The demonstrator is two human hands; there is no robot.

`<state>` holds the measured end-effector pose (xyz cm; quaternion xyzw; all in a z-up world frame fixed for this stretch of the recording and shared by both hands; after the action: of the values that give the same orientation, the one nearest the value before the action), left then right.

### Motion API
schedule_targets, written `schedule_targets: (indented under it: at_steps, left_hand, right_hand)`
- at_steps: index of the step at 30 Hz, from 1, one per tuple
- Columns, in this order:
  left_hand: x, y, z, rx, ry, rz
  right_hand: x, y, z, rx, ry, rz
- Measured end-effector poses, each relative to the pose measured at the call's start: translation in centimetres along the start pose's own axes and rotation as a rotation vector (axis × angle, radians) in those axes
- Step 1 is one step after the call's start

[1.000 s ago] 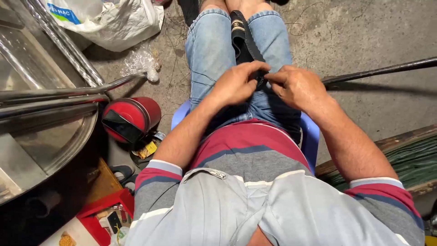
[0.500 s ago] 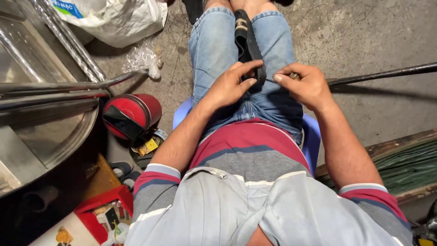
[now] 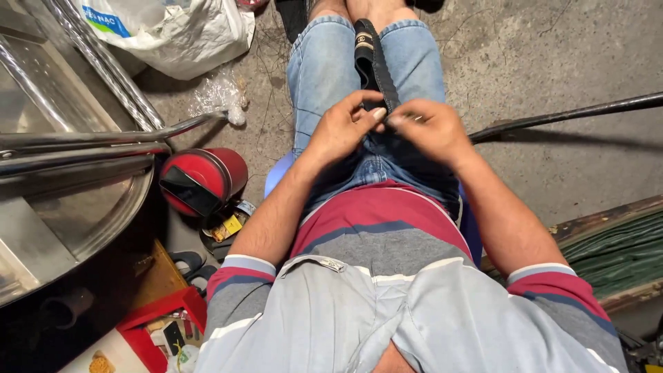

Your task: The person sits on a blue stool and sews the upper edge of a black slip-on shoe resting on their lap. They repeatedly push a needle through the shoe material and pull the thread tight, working along the side of the shoe.

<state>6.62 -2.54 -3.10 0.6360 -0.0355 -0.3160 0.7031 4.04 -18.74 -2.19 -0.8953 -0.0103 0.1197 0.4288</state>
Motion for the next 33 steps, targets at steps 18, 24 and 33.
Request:
schedule_targets:
  at_steps: [18, 24, 33]
  left_hand:
    - [-1.3, 0.3, -0.1, 0.629, -0.174, 0.098]
    - [-4.4, 7.1, 0.5, -0.713, -0.489, 0.357]
    - [1.9, -5.4, 1.1, 0.156, -0.259, -0.155]
  right_hand:
    - [-1.2, 0.2, -0.7, -0.516, 0.154, -0.276]
    - [-0.4, 3.8, -0.5, 0.058, -0.071, 0.020]
    - [-1.9, 7.2, -0.1, -0.075, -0.172, 0.327]
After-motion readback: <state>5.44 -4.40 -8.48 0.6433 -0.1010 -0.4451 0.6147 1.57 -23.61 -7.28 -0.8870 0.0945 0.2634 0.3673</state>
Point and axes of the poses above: each hand's wrist, its own x-axis towards the middle knuckle, its own z-axis out of the palm, y = z × x, the point moved 9 cm from there along x, towards the middle knuckle, and after that the axes turned 13 degrees about -x, right-handed, at the moved point
